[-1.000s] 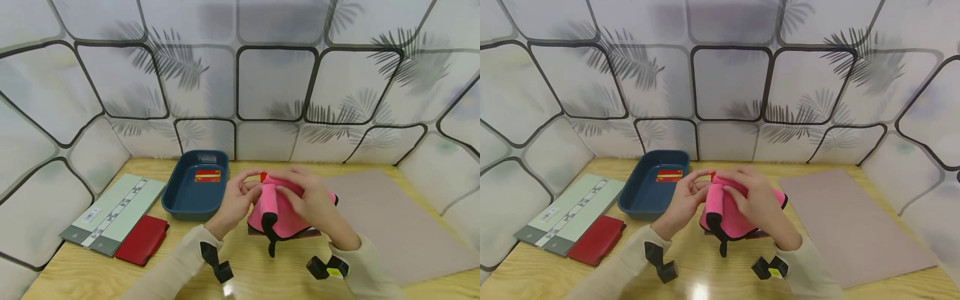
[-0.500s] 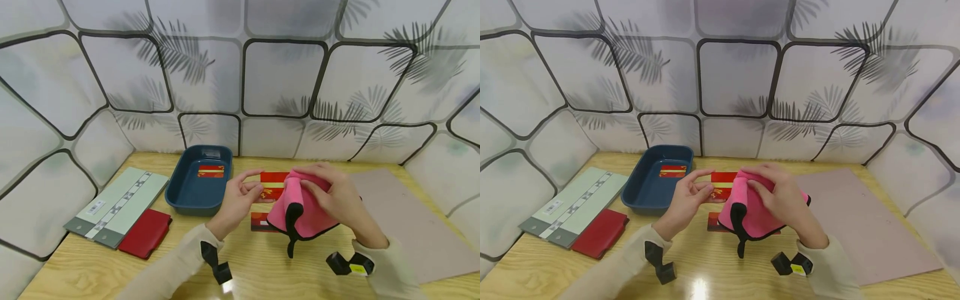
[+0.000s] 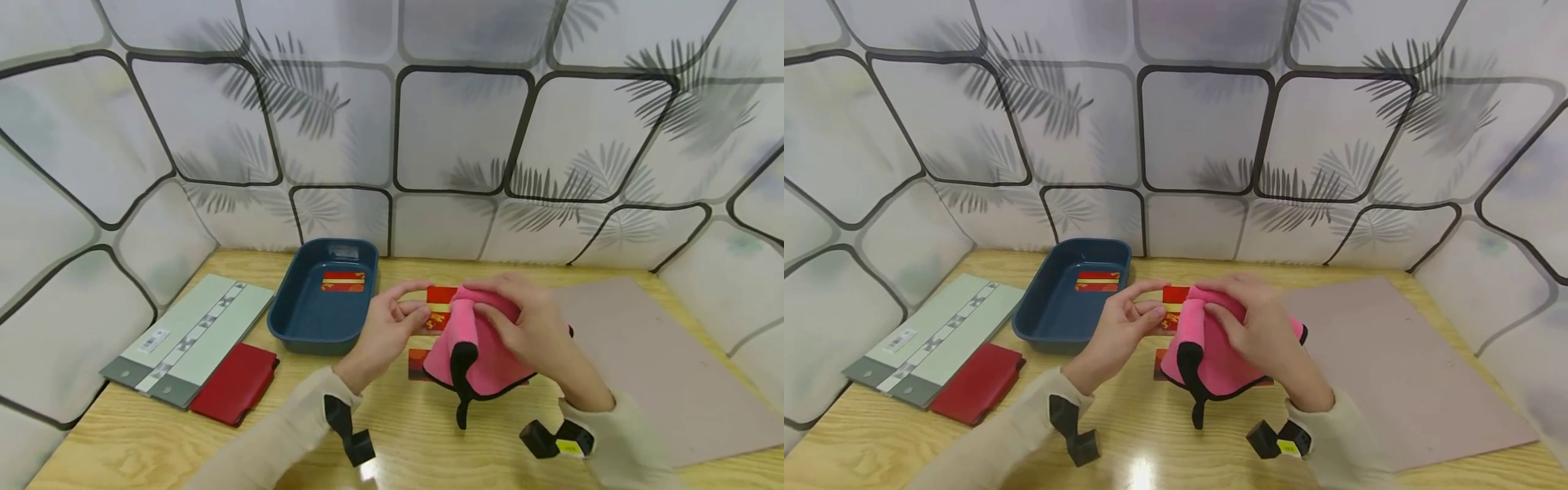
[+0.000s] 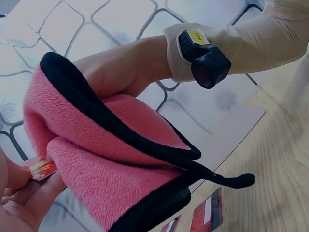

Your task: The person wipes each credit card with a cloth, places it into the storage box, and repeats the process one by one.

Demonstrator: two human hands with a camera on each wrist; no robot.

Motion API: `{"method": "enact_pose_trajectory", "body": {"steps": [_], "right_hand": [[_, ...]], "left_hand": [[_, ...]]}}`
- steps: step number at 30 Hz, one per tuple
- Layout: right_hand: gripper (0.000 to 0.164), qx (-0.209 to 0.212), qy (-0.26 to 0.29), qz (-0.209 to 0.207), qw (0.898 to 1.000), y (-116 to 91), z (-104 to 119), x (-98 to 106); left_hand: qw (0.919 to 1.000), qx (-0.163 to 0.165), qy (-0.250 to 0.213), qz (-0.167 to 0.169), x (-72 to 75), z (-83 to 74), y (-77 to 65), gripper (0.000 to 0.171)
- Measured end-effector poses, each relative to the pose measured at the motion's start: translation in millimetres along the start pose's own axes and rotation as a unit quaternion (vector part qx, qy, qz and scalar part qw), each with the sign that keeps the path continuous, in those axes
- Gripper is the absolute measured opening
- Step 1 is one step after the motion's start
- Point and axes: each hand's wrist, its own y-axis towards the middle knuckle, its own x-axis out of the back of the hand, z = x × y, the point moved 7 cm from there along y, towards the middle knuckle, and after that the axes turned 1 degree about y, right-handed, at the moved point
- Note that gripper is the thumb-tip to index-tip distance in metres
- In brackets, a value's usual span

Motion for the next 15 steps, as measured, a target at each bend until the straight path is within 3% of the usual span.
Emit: {"method": "enact_pose_trajectory", "body": {"steps": [9,15], "right_hand": [[0.036,0.011,0.023,0.001,1.0,4.4,14.7,-15.4],[0.041,0.071,0.016,-0.007,0.997,2.5,21.4,-18.1]], "left_hand": [[0.9964,0.014,-0.01,0.083,-12.6,0.7,-3.6,0.041],[0.9958,0.002,0.014,0.091,-8.3,2.9,-5.3,0.042]]}}
